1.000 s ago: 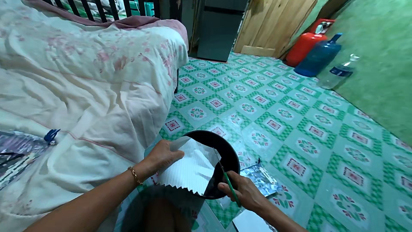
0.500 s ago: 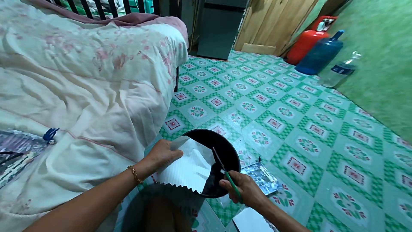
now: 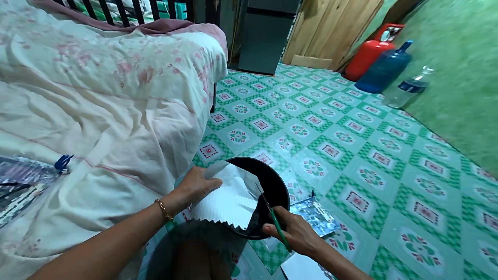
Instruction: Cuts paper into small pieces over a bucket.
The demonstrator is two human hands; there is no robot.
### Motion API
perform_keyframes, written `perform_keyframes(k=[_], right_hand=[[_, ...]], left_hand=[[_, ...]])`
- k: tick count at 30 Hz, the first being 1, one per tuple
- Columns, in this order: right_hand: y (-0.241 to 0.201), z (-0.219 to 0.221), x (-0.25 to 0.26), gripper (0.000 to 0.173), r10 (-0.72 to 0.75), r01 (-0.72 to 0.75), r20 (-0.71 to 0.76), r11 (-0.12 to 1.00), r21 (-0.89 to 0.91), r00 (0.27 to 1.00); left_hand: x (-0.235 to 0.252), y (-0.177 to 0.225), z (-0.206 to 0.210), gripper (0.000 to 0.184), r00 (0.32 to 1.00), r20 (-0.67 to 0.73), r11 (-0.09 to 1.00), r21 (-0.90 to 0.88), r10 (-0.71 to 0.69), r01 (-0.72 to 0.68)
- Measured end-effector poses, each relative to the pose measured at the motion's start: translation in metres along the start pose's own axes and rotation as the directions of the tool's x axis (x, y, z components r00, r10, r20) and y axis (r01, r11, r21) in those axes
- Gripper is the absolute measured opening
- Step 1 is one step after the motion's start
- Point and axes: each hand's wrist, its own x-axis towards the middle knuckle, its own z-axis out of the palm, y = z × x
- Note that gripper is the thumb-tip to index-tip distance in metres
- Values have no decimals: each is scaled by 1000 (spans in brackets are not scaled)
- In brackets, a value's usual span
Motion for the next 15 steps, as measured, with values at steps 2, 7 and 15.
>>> perform_keyframes(k=[2,7,15], right_hand=[[0,1,1,67,-7,7,-14,1000,-11,1000],[2,4,2,57,-36,37,-81,999,10,996],[1,6,2,46,-34,40,-68,996,82,997]], left_hand=[[0,-1,0,17,1000,9,1000,-3,12,-12],[-1,0,0,14,1000,12,1000,-3,20,-20],[-1,0,1,14,1000,17,1000,7,16,-16]])
